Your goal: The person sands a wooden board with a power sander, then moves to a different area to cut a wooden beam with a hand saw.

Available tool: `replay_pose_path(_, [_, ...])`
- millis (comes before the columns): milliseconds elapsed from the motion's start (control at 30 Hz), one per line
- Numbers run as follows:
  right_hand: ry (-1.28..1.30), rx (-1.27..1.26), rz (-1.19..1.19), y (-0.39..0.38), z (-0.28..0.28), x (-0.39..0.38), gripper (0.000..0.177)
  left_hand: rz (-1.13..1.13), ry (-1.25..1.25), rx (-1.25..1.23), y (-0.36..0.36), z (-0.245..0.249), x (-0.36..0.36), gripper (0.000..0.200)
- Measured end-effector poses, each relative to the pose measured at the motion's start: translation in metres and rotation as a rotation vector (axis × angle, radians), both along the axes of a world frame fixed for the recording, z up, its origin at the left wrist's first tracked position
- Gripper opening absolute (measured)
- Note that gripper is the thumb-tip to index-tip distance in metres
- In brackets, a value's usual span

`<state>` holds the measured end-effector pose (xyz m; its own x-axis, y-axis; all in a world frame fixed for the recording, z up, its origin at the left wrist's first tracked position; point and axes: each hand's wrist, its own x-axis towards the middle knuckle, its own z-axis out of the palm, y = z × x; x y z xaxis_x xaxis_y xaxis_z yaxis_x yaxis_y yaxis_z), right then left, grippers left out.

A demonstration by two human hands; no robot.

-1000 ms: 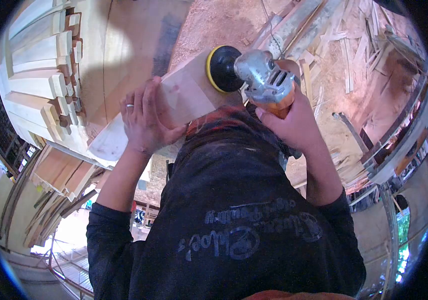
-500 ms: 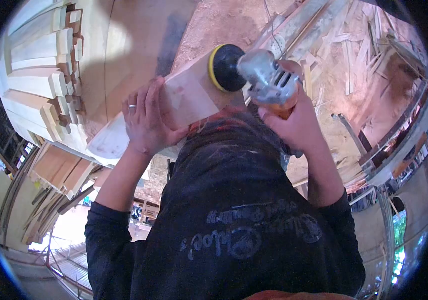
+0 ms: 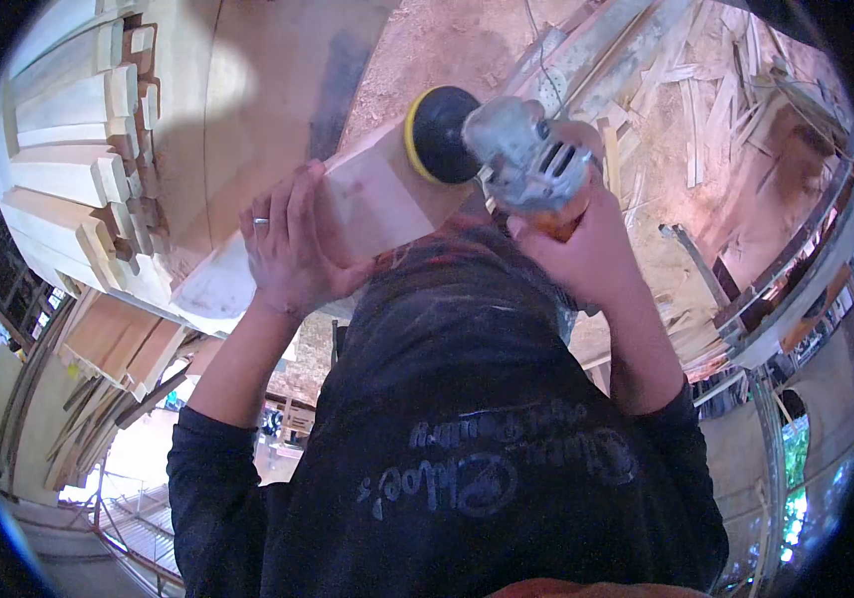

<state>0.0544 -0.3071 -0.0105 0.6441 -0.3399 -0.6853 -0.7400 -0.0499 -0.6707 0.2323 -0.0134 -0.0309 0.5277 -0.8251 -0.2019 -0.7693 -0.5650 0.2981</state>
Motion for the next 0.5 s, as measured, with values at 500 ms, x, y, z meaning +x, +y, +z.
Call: replay_pose_path(500, [-0.113, -0.044, 0.027, -0.002, -0.004, 0.013, 0.07, -0.013, -0.002, -0.034, 0.003, -0.003, 0.002, 0.123])
